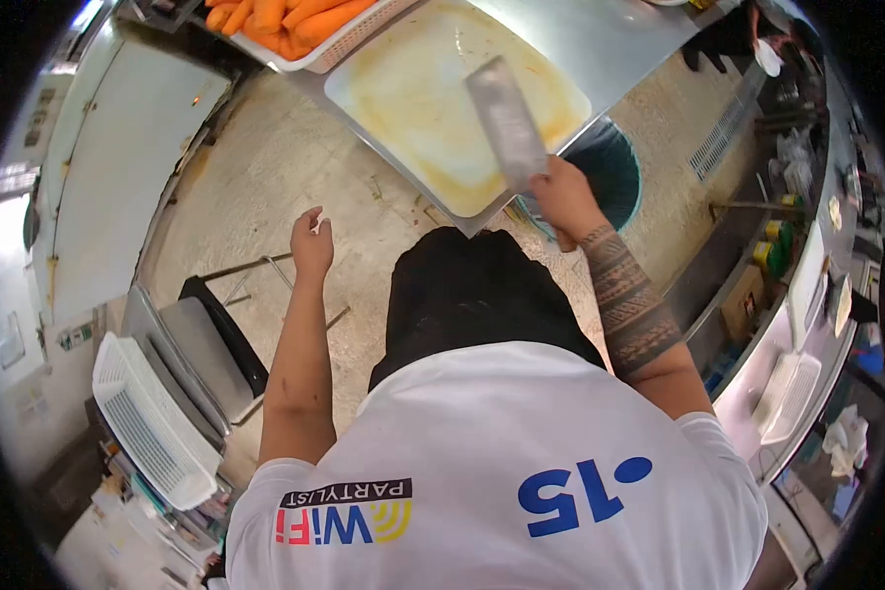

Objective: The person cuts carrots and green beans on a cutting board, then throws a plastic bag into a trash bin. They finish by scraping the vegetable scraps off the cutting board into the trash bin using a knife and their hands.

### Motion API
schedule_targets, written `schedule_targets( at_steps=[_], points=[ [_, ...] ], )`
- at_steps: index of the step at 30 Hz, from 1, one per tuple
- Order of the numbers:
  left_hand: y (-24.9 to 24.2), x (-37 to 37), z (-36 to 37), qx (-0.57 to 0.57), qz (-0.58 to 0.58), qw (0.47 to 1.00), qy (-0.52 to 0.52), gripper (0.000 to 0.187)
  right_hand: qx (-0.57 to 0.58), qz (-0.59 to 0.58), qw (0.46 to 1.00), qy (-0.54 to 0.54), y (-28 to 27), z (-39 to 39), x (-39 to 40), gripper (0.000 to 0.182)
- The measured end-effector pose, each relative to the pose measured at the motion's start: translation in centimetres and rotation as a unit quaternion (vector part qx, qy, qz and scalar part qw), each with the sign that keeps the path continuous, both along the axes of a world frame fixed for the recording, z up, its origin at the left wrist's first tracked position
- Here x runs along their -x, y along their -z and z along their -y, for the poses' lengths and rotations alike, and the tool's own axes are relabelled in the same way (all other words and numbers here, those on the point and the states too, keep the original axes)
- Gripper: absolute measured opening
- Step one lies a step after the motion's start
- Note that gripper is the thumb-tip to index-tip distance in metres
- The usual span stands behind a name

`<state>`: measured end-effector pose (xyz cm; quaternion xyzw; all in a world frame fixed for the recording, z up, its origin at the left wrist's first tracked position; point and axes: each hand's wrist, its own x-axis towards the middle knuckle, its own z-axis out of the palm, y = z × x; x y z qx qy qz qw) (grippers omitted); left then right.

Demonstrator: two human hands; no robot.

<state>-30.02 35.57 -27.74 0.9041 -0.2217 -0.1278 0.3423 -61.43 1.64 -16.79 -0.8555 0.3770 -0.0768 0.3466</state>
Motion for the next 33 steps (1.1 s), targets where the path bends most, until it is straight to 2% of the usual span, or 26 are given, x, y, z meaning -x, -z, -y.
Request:
schedule_targets(
  at_steps=[2, 5, 7, 10, 11, 13, 14, 15, 17, 19, 21, 24, 27, 30, 31, 33],
  points=[
    [-1.0, -0.6, 2.2, -0.004, 0.006, 1.000, 0.029, 0.034, -0.091, -0.014, 0.986, 0.137, -1.8, 0.8, 3.2, 0.031],
    [-2.8, -1.6, 3.9, -0.023, 0.030, 0.997, 0.074, 0.035, -0.021, -0.062, 0.975, 0.214, -0.5, 2.8, 8.9, 0.028],
    [-4.2, -3.0, 4.1, -0.033, 0.063, 0.993, 0.094, 0.036, 0.099, -0.133, 0.965, 0.205, -1.4, 3.5, 11.2, 0.025],
    [-6.0, -5.3, 4.3, -0.026, 0.041, 0.998, 0.043, 0.037, 0.126, -0.137, 0.956, 0.227, -2.8, 3.4, 11.4, 0.023],
    [-5.9, -6.2, 4.3, 0.000, 0.041, 0.999, 0.028, 0.036, 0.109, -0.089, 0.968, 0.210, -3.1, 2.8, 10.7, 0.022],
    [-5.0, -7.8, 4.6, 0.025, 0.031, 0.999, 0.005, 0.035, 0.069, 0.009, 0.982, 0.175, -6.2, -0.3, 5.7, 0.022],
    [-5.0, -8.9, 4.9, 0.038, 0.027, 0.999, -0.006, 0.035, 0.003, -0.016, 0.987, 0.161, -6.0, -0.9, 3.3, 0.024],
    [-5.8, -9.4, 5.5, 0.043, 0.026, 0.999, 0.003, 0.034, 0.006, 0.051, 0.993, 0.108, -4.8, -1.9, 1.1, 0.024],
    [-7.4, -10.0, 7.6, 0.058, 0.025, 0.998, 0.024, 0.034, -0.066, 0.006, 0.996, 0.057, -6.1, -4.1, -5.3, 0.026],
    [-7.5, -12.3, 9.4, 0.084, 0.063, 0.991, 0.077, 0.034, -0.079, 0.050, 0.996, 0.005, -3.4, -5.6, -11.2, 0.029],
    [-7.9, -14.4, 10.8, 0.087, 0.076, 0.985, 0.125, 0.034, -0.120, -0.023, 0.992, -0.040, -2.8, -5.4, -17.1, 0.029],
    [-9.4, -17.6, 13.1, 0.072, 0.073, 0.976, 0.193, 0.033, -0.069, -0.006, 0.997, 0.037, -0.4, -4.4, -22.4, 0.031],
    [-9.6, -21.0, 13.5, 0.048, 0.073, 0.957, 0.277, 0.032, -0.110, -0.041, 0.991, 0.058, -0.5, -3.1, -21.9, 0.031],
    [-8.3, -23.1, 14.1, 0.035, 0.042, 0.949, 0.312, 0.032, -0.069, -0.017, 0.975, 0.211, -0.1, -2.4, -21.6, 0.033],
    [-7.5, -23.6, 14.2, 0.036, 0.022, 0.948, 0.315, 0.031, -0.080, -0.041, 0.972, 0.219, -0.4, -1.3, -21.1, 0.035],
    [-6.3, -24.1, 14.7, 0.034, -0.011, 0.941, 0.336, 0.031, -0.005, -0.057, 0.979, 0.197, -0.5, 1.0, -21.3, 0.034]
  ],
)
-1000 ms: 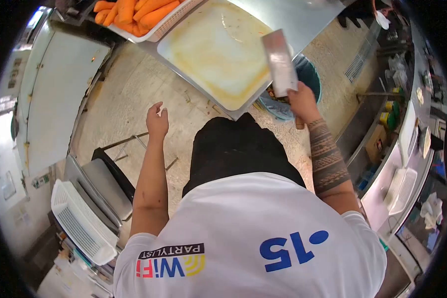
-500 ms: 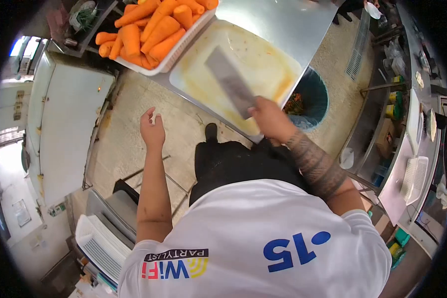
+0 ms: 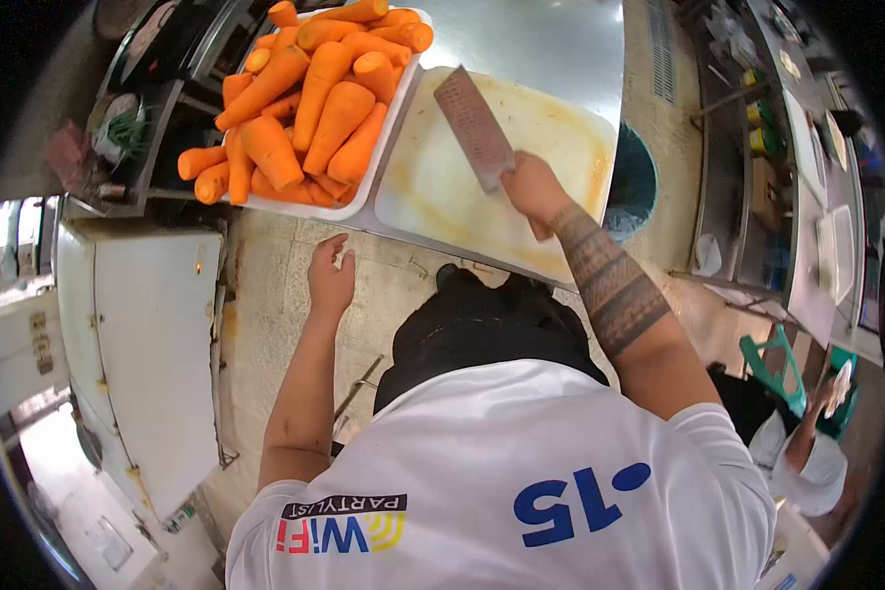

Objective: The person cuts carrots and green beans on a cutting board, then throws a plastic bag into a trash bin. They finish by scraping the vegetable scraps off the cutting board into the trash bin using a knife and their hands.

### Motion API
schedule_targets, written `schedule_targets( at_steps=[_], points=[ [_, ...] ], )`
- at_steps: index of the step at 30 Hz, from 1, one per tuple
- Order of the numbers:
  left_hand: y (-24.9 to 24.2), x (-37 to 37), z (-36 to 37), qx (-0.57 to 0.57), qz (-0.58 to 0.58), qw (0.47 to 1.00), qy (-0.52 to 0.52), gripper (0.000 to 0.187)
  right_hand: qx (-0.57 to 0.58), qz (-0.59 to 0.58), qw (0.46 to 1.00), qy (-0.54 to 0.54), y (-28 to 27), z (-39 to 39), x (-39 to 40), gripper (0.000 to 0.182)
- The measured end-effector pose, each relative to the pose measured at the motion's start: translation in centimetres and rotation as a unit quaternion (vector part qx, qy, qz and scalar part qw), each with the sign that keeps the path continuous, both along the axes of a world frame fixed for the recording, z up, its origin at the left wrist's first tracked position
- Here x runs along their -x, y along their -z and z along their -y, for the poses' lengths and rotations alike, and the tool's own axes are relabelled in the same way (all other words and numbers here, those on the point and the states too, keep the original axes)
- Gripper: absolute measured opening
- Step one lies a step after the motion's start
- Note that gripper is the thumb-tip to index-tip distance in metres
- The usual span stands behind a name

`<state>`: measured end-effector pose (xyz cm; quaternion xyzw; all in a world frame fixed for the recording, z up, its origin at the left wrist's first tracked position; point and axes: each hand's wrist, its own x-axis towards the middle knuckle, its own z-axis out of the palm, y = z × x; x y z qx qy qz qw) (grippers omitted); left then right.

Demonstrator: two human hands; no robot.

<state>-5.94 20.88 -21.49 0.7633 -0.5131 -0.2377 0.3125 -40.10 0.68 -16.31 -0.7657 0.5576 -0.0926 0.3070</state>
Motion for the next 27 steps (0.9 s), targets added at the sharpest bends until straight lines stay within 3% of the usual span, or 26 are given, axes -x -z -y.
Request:
schedule_targets(
  at_steps=[5, 8, 12, 13, 15, 16, 18, 19, 21, 22, 25, 27],
  points=[
    [-1.8, 2.2, 2.1, -0.054, -0.079, 0.988, 0.120, 0.030, 0.011, 0.024, 0.997, 0.075, 0.6, 4.0, 1.0, 0.032],
    [-2.8, 2.8, 1.9, -0.060, -0.062, 0.984, 0.156, 0.029, 0.041, -0.016, 0.996, 0.072, 4.0, 6.1, 7.7, 0.032],
    [-1.6, 2.0, 0.3, -0.067, -0.073, 0.985, 0.144, 0.028, 0.095, -0.232, 0.966, 0.058, 5.1, 6.7, 21.3, 0.028],
    [-1.2, 1.6, -0.2, -0.076, -0.070, 0.984, 0.144, 0.028, 0.156, -0.378, 0.913, -0.015, 6.1, 7.4, 24.6, 0.026],
    [-0.5, 0.8, -0.6, -0.090, -0.062, 0.984, 0.142, 0.028, 0.132, -0.291, 0.934, 0.163, 2.8, 5.3, 24.6, 0.023],
    [-0.1, 0.4, -0.6, -0.097, -0.064, 0.983, 0.143, 0.028, 0.119, -0.242, 0.930, 0.249, 0.5, 4.1, 23.8, 0.022],
    [0.4, -0.2, -0.4, -0.112, -0.068, 0.981, 0.144, 0.028, 0.154, -0.379, 0.913, 0.012, -2.2, 2.1, 19.7, 0.021],
    [0.2, -0.1, 0.1, -0.108, -0.064, 0.980, 0.153, 0.028, 0.131, -0.236, 0.960, 0.071, -1.1, 1.2, 16.4, 0.021],
    [-0.4, 0.2, 1.6, -0.099, -0.055, 0.979, 0.172, 0.028, 0.103, 0.071, 0.980, 0.157, -0.8, -1.5, 8.0, 0.021],
    [-1.1, 0.6, 2.5, -0.091, -0.050, 0.976, 0.190, 0.028, 0.132, 0.037, 0.990, 0.014, 1.9, -0.5, 5.4, 0.023],
    [-2.6, 2.2, 4.9, -0.063, -0.044, 0.970, 0.230, 0.028, 0.037, 0.042, 0.996, 0.072, 1.6, 0.5, -4.5, 0.023],
    [-2.8, 2.8, 5.6, -0.040, -0.058, 0.968, 0.242, 0.029, 0.042, -0.004, 0.998, 0.047, 0.3, 1.7, -5.1, 0.024]
  ],
)
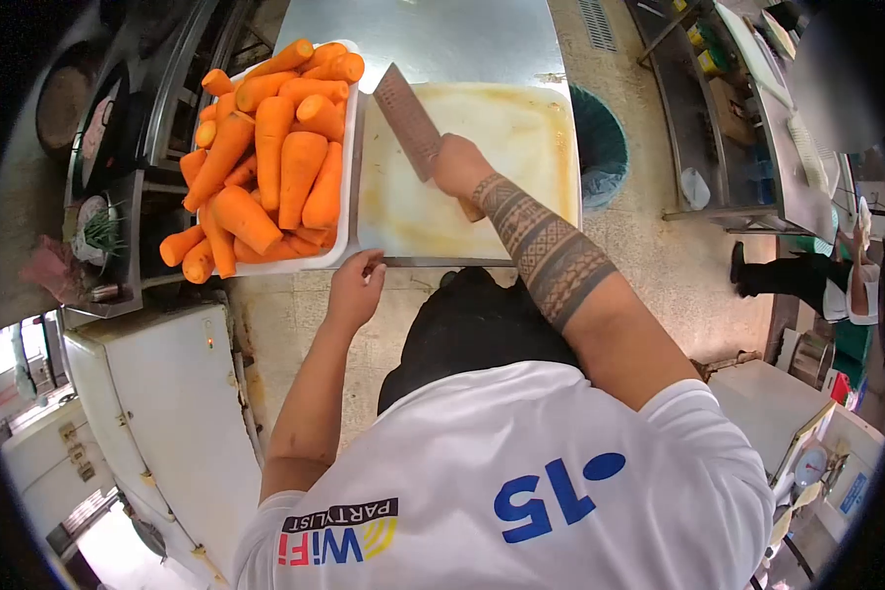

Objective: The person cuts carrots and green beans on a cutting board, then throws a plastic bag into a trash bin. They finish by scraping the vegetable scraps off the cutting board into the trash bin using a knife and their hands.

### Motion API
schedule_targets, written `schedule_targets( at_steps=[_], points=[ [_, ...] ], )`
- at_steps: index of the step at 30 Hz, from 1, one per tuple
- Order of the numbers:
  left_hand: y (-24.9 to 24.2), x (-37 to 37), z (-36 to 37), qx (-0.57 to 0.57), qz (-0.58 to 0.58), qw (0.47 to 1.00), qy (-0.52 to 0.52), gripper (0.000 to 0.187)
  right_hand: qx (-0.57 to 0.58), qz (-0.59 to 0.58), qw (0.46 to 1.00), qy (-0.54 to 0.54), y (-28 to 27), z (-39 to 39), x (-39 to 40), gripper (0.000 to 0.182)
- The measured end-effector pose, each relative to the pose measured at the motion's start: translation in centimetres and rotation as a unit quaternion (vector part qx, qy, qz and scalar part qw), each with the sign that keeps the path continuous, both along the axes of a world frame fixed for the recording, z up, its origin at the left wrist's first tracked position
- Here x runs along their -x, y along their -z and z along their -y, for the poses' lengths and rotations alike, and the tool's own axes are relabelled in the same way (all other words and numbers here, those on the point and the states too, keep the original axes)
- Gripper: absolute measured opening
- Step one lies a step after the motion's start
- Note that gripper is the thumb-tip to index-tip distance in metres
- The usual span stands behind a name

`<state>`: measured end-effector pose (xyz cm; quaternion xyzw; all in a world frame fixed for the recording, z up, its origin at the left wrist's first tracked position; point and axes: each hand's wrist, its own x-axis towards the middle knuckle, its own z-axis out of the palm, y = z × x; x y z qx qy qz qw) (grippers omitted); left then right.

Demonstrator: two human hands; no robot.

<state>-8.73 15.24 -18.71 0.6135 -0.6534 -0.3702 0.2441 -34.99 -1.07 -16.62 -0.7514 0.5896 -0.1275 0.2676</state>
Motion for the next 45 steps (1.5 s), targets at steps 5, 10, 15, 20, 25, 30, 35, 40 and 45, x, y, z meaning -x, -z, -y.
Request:
schedule_targets(
  at_steps=[5, 10, 15, 20, 25, 30, 35, 40, 45],
  points=[
    [-0.2, -0.2, -0.6, -0.023, 0.023, 0.999, 0.013, 0.028, 0.064, -0.062, 0.992, 0.085, 3.9, 4.1, 8.5, 0.031],
    [1.1, -2.2, -2.7, -0.062, 0.029, 0.998, -0.012, 0.028, 0.079, -0.249, 0.961, 0.092, 3.7, 4.5, 23.5, 0.029],
    [2.1, -2.6, -2.8, -0.062, 0.019, 0.997, -0.045, 0.028, 0.136, -0.155, 0.978, 0.022, -0.2, -4.6, 19.8, 0.015],
    [1.5, -2.1, -0.4, -0.021, 0.041, 0.999, 0.004, 0.028, -0.126, 0.020, 0.992, -0.008, -4.4, -15.4, 6.4, 0.014],
    [0.8, -2.3, 0.1, -0.032, 0.037, 0.999, -0.012, 0.027, -0.052, 0.027, 0.996, 0.073, -0.4, -9.8, 13.5, 0.025],
    [1.4, -3.7, -1.7, -0.053, 0.055, 0.996, -0.035, 0.027, 0.027, -0.083, 0.981, 0.171, -2.2, -2.3, 23.2, 0.030],
    [1.0, -5.0, -4.7, -0.030, 0.077, 0.995, -0.052, 0.027, 0.082, -0.184, 0.961, 0.188, -3.9, 0.4, 23.4, 0.029],
    [2.6, -5.5, -5.9, -0.064, 0.066, 0.993, -0.072, 0.027, 0.025, -0.027, 0.992, 0.118, -4.6, -4.5, 15.1, 0.022],
    [3.1, -4.7, -4.7, -0.039, 0.023, 0.997, -0.057, 0.028, -0.052, 0.024, 0.998, 0.025, -1.5, -10.8, 11.0, 0.022]
  ],
)
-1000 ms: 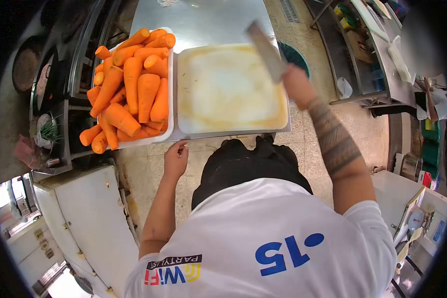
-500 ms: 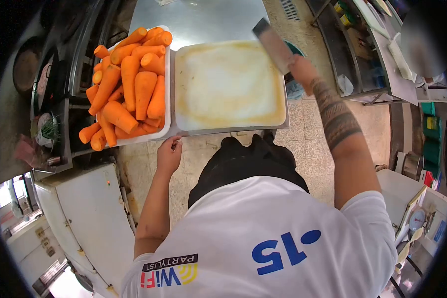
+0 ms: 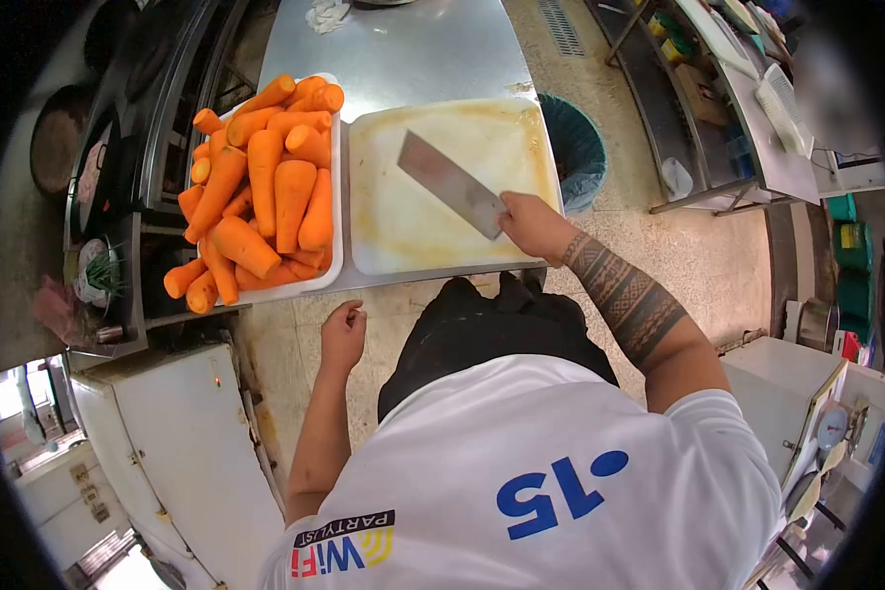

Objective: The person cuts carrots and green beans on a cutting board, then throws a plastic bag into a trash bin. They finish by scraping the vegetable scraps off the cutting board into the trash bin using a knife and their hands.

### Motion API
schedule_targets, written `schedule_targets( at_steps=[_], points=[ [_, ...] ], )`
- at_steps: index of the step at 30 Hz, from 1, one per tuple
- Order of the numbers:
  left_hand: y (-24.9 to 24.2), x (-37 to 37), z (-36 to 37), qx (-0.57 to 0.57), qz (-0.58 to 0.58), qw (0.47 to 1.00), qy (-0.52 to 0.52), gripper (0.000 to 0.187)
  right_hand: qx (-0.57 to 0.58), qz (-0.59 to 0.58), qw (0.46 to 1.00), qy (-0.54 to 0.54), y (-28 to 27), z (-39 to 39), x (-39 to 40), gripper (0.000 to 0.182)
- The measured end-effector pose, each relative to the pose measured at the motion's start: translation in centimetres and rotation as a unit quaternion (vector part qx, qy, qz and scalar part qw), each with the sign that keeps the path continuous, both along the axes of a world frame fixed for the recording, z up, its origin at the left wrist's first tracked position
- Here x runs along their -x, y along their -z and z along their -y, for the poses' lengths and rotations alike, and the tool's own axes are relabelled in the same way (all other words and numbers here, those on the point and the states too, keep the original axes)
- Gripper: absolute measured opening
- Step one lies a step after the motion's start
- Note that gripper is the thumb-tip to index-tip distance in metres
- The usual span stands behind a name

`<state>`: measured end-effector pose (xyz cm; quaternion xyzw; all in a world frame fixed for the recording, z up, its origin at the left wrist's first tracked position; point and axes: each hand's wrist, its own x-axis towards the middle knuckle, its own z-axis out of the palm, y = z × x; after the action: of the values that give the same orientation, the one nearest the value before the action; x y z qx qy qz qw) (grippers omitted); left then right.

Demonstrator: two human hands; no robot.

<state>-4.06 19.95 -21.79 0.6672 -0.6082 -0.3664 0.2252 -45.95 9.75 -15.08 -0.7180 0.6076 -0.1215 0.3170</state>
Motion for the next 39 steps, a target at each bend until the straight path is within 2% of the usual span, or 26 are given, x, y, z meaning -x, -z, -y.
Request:
schedule_targets(
  at_steps=[3, 5, 7, 9, 12, 14, 15, 16, 17, 19, 20, 24, 30, 33, 39],
  points=[
    [-0.4, 0.3, 0.7, -0.015, -0.001, 1.000, 0.014, 0.029, -0.012, 0.045, 0.998, 0.036, 1.8, -0.2, 4.6, 0.027],
    [-0.7, 0.3, 0.9, -0.012, 0.013, 1.000, 0.023, 0.029, -0.022, 0.080, 0.989, 0.122, 2.1, 1.9, 9.4, 0.031],
    [-0.8, 0.2, 1.2, -0.019, 0.021, 0.999, 0.031, 0.029, 0.067, -0.032, 0.980, 0.186, 2.4, 4.9, 14.7, 0.032],
    [-0.9, -0.1, 1.5, -0.036, 0.023, 0.999, 0.032, 0.029, 0.087, -0.213, 0.957, 0.177, 1.8, 8.5, 19.2, 0.035],
    [-1.0, 0.0, 1.8, -0.025, 0.032, 0.999, 0.033, 0.030, 0.090, -0.224, 0.954, 0.176, -5.1, 8.0, 15.4, 0.035],
    [-0.1, 0.2, 2.0, -0.023, 0.017, 0.999, 0.026, 0.030, 0.127, -0.221, 0.955, 0.149, -6.5, 6.6, 10.6, 0.034],
    [0.1, 0.5, 2.2, -0.023, 0.009, 0.999, 0.022, 0.030, 0.273, -0.135, 0.944, 0.126, -3.5, 6.1, 9.5, 0.036],
    [0.2, 0.9, 2.5, -0.014, 0.002, 0.999, 0.031, 0.030, 0.252, -0.126, 0.955, 0.097, -0.4, 6.7, 8.6, 0.041],
    [0.2, 1.4, 2.6, -0.006, -0.004, 0.999, 0.039, 0.029, 0.141, -0.174, 0.970, 0.094, -3.1, 5.0, 4.9, 0.042],
    [-0.4, 2.3, 2.7, -0.003, -0.010, 0.999, 0.047, 0.029, 0.172, -0.167, 0.967, 0.089, -1.3, 3.1, 1.1, 0.042],
    [-1.2, 2.9, 2.8, -0.006, -0.011, 0.999, 0.048, 0.029, 0.221, -0.193, 0.955, 0.053, 1.5, 2.9, 0.4, 0.045],
    [-1.4, 3.5, 2.9, -0.011, -0.032, 0.998, 0.052, 0.029, 0.157, -0.182, 0.969, 0.062, 2.9, 0.9, -3.2, 0.050],
    [-1.4, 5.5, 3.0, -0.028, -0.012, 0.996, 0.082, 0.028, 0.162, -0.118, 0.980, 0.020, 3.6, -0.1, -3.2, 0.053],
    [-1.9, 7.5, 3.5, 0.006, -0.003, 0.994, 0.106, 0.026, 0.162, -0.099, 0.982, -0.005, 3.1, -0.4, -2.5, 0.054],
    [-3.8, 13.7, 4.4, 0.019, -0.032, 0.996, 0.079, 0.025, 0.145, -0.020, 0.989, -0.020, 0.3, -2.5, 1.7, 0.053]
  ],
)
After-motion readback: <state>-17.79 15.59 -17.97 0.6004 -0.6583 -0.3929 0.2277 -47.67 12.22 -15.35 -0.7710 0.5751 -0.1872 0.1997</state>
